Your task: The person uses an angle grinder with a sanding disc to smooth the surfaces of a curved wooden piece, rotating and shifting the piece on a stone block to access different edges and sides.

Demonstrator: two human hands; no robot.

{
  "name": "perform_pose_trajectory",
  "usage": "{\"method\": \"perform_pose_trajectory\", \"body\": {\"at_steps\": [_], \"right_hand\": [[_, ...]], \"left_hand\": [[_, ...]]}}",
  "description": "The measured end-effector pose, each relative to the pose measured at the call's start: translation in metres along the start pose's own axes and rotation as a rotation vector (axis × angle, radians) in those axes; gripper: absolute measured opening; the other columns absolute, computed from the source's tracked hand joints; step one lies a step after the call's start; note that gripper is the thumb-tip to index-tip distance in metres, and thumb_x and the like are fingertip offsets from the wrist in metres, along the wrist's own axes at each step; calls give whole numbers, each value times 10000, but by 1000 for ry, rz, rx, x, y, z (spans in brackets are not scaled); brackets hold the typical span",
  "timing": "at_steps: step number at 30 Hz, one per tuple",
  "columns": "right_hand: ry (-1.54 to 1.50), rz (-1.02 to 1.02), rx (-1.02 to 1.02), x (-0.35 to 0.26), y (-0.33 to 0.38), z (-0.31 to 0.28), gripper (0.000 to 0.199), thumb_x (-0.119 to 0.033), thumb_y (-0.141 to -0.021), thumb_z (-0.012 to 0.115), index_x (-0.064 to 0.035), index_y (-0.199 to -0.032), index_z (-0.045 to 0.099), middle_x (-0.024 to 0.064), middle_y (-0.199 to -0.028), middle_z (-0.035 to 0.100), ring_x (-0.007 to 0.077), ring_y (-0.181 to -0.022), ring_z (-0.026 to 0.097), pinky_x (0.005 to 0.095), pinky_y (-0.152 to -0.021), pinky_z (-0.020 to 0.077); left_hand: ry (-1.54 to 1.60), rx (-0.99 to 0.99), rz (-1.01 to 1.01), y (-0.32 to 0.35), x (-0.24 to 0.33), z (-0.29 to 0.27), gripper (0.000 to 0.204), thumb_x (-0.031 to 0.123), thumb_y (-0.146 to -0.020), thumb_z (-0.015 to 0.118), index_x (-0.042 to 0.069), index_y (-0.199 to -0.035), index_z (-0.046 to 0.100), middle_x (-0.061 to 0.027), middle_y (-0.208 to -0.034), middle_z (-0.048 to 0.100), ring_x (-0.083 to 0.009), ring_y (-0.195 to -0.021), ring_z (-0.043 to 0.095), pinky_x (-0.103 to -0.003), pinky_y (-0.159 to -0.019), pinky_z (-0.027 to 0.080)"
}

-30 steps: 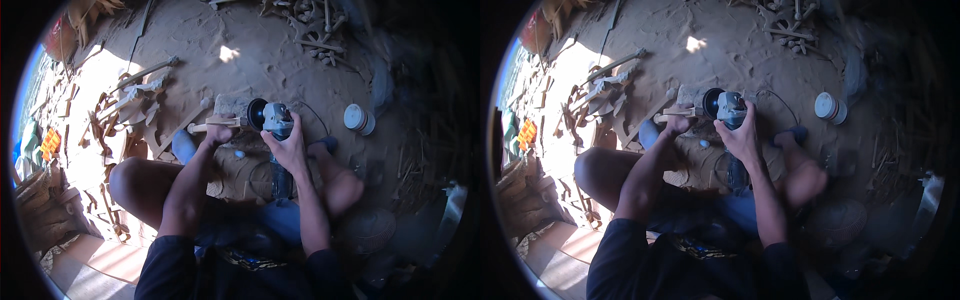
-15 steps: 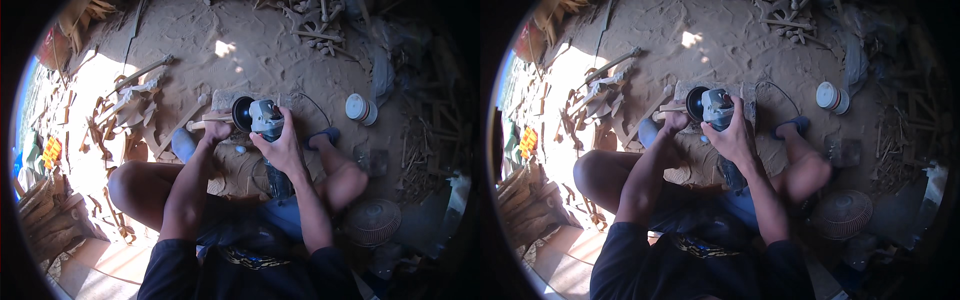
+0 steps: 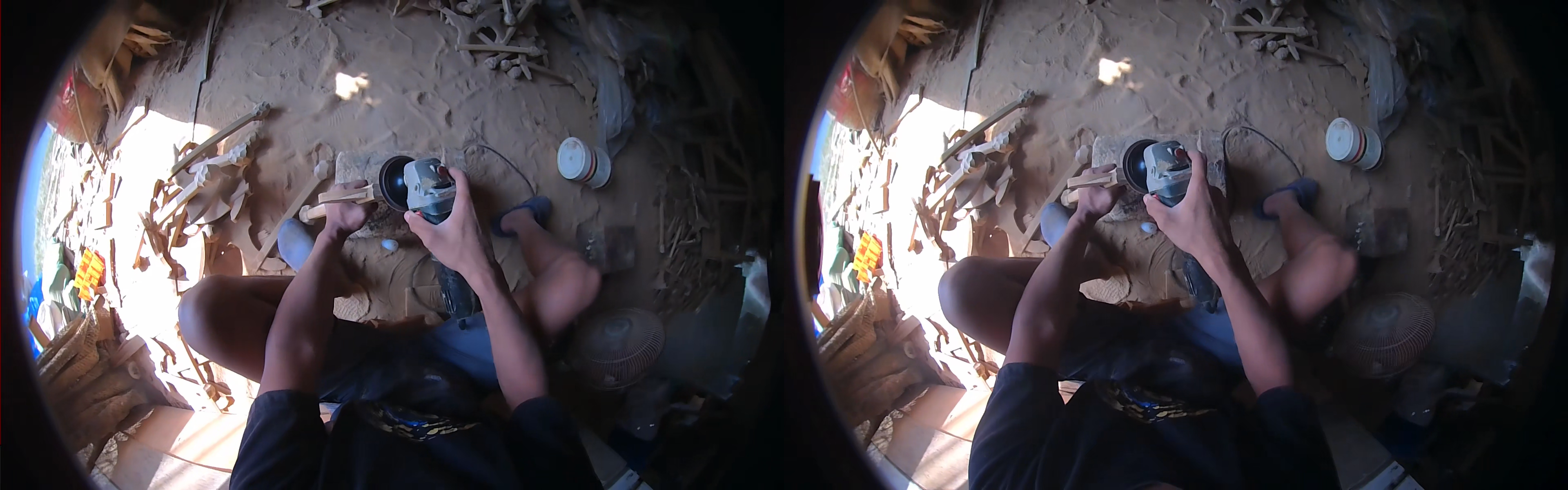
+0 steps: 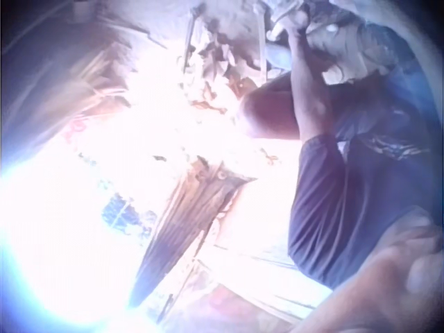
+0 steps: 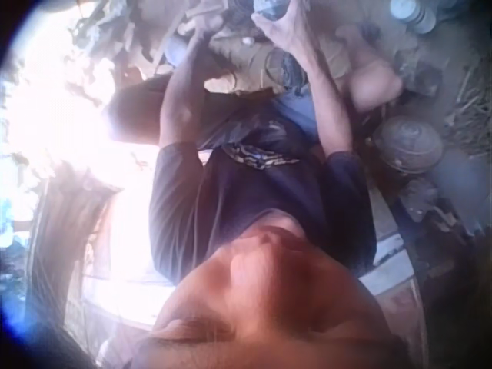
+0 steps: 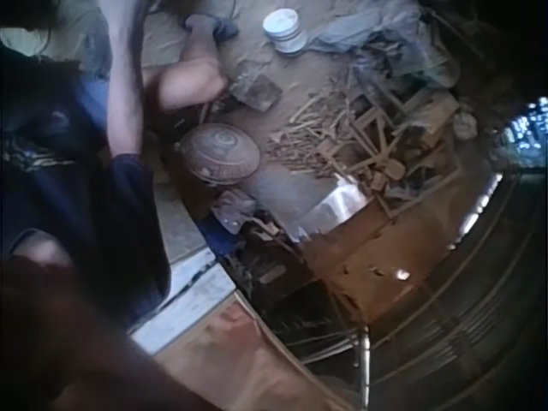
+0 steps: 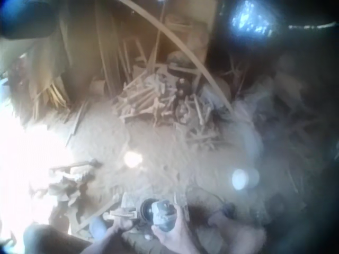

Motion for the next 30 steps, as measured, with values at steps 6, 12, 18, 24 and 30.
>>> {"method": "perform_pose_trajectory", "body": {"at_steps": [6, 12, 18, 24, 30], "right_hand": [[47, -63, -15, 9, 0, 1, 909, -311, -844, 854, -18, -1547, 359, 324, -1291, 679, 479, -1192, 693, 521, -1002, 557], [-63, -119, 118, 32, 8, -27, 939, -247, -843, 874, -12, -1568, 325, 281, -1337, 638, 376, -1234, 679, 473, -1057, 534], [-254, -145, 219, -23, 14, -109, 944, -246, -845, 894, -17, -1559, 322, 230, -1340, 623, 311, -1178, 675, 453, -1046, 534], [68, -168, 349, -9, 10, -172, 958, -320, -830, 892, -99, -1579, 337, 261, -1412, 645, 433, -1262, 683, 498, -1047, 547], [-69, -207, 162, 12, 4, -135, 972, -211, -845, 866, -92, -1652, 338, 236, -1502, 595, 374, -1395, 609, 448, -1160, 487]], "left_hand": [[148, 43, -21, -1, 6, 0, 262, 285, -778, 785, 57, -901, 746, -209, -875, 766, -439, -845, 749, -496, -746, 580], [-9, -65, 94, -1, -5, 6, 249, 268, -872, 722, 105, -1053, 775, -163, -1002, 782, -394, -951, 747, -484, -838, 574], [-318, -101, 230, -30, 21, -24, 258, 326, -967, 634, 161, -1098, 782, -150, -1003, 801, -413, -943, 757, -526, -800, 601], [-601, -184, -49, -56, 128, -50, 233, 250, -956, 673, 126, -1080, 827, -192, -1017, 805, -410, -898, 789, -521, -758, 629], [-987, -363, -135, -16, 151, -33, 236, 241, -991, 636, 161, -1012, 857, -134, -968, 828, -295, -975, 808, -446, -833, 627]]}}
Point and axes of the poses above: each hand's wrist, its own y-axis away from the middle knuckle, its own z-axis out of the palm, x = y × z, the point moved 9 cm from there along -y, towards the middle knuckle
